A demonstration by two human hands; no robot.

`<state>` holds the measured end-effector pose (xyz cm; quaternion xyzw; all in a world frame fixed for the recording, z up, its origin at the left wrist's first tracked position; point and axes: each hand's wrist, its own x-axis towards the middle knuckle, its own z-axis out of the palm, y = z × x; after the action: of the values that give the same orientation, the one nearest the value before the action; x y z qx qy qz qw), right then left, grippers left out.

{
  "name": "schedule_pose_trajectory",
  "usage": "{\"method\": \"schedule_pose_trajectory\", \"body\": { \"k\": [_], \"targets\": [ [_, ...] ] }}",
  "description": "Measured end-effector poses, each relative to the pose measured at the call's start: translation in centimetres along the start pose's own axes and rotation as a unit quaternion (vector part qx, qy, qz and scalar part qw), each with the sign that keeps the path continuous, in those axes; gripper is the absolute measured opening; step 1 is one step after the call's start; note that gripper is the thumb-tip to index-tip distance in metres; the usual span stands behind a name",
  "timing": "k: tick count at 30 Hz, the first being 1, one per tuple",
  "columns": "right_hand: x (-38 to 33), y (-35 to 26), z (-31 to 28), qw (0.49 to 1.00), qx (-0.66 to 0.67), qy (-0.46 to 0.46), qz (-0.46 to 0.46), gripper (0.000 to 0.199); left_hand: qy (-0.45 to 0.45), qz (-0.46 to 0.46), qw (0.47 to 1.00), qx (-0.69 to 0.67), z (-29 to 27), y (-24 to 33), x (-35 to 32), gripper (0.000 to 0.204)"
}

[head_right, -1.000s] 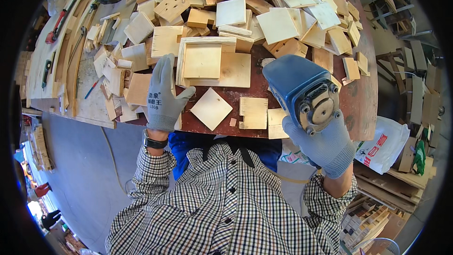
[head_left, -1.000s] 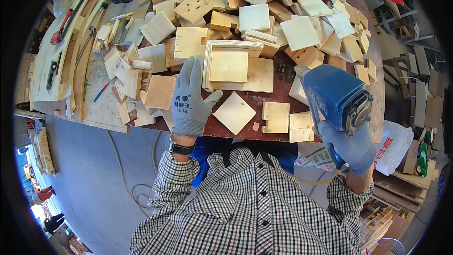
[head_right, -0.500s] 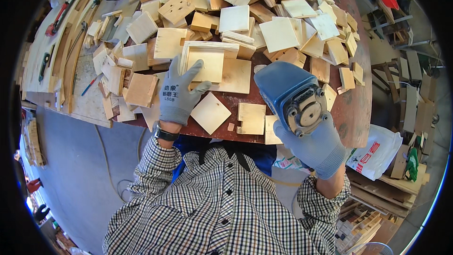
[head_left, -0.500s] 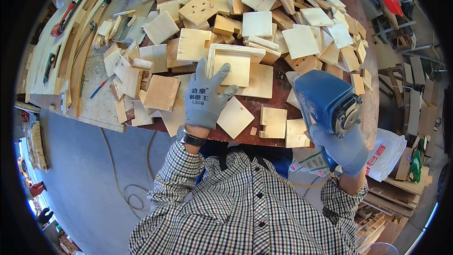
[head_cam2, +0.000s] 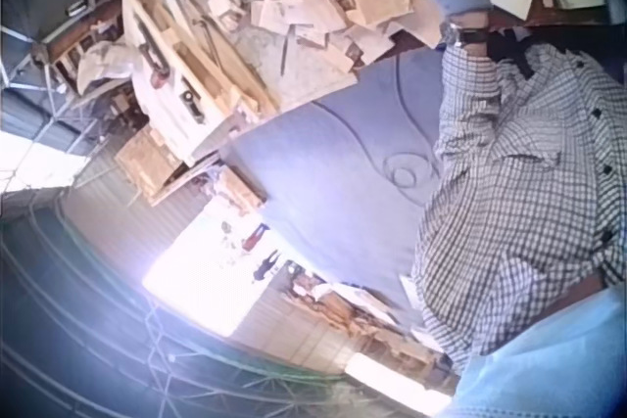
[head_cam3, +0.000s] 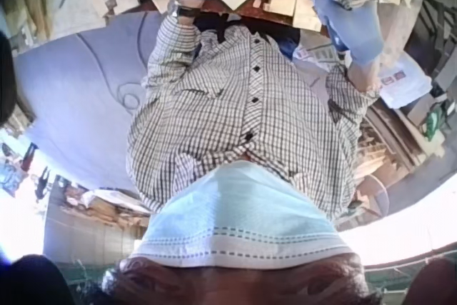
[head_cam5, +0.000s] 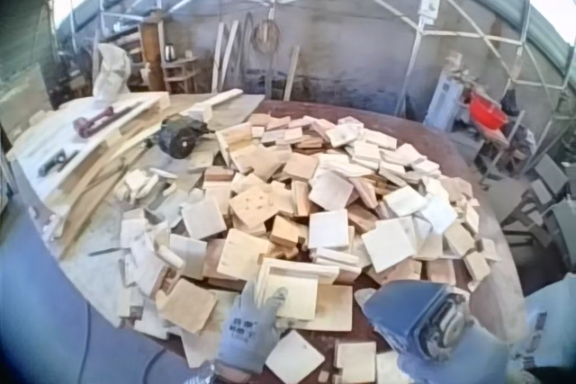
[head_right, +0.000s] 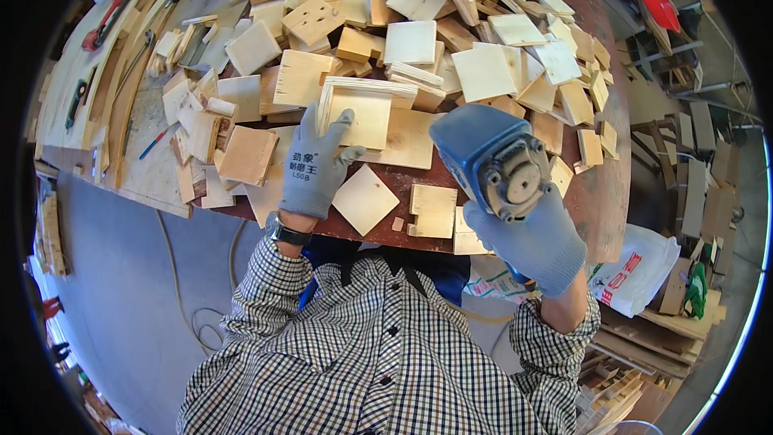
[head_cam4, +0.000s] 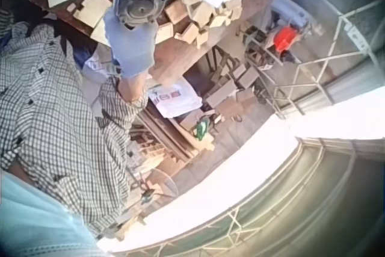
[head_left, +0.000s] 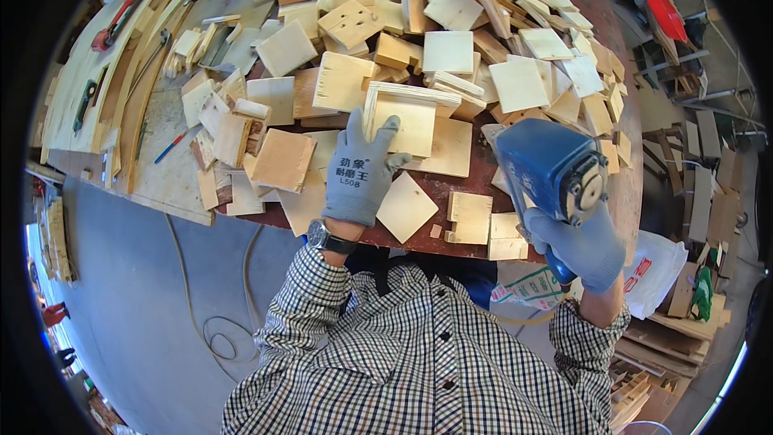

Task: The person assembles small wooden boxes by nailing pieces together with a nail gun, then smoothing edges with a sanding block. They handle multiple box components, aligning and fastening them on a cluttered workbench.

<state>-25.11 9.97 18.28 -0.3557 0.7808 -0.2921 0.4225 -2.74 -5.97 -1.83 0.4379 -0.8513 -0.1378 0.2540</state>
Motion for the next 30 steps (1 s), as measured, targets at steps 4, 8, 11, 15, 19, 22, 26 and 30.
{"method": "schedule_pose_trajectory", "body": {
  "k": [4,8,11,15,19,22,26,30],
  "targets": [
    [0.7,-0.5,-0.4,1.000,-0.018,-0.021,0.007,0.031,-0.023,-0.017,0.998,-0.050,-1.2,0.2,0.2,0.066],
    [1.5,-1.3,-0.5,0.999,0.003,-0.046,0.018,0.039,-0.010,-0.011,1.000,-0.026,0.0,-0.6,0.2,0.071],
    [2.4,-1.1,-0.2,0.998,-0.001,-0.054,-0.009,0.037,0.000,-0.002,1.000,-0.016,0.1,-0.6,-0.1,0.072],
    [3.7,-1.8,0.0,0.996,0.021,-0.083,-0.034,0.034,0.001,0.016,1.000,-0.008,0.0,-0.8,0.0,0.067],
    [4.4,-2.2,0.1,0.995,0.033,-0.097,-0.020,0.031,0.004,0.015,1.000,-0.012,-0.3,-0.8,-0.1,0.067],
    [4.5,-2.4,0.1,0.994,0.044,-0.095,-0.026,0.028,0.002,0.013,1.000,-0.021,-0.2,-0.6,0.0,0.067],
    [4.7,-2.8,0.2,0.993,0.038,-0.104,-0.028,0.027,0.004,-0.002,1.000,-0.024,-0.3,-0.4,0.0,0.066],
    [5.6,-3.4,0.3,0.991,0.012,-0.129,-0.017,0.027,0.005,0.004,1.000,-0.029,-0.7,-0.5,0.1,0.066]
  ]
}}
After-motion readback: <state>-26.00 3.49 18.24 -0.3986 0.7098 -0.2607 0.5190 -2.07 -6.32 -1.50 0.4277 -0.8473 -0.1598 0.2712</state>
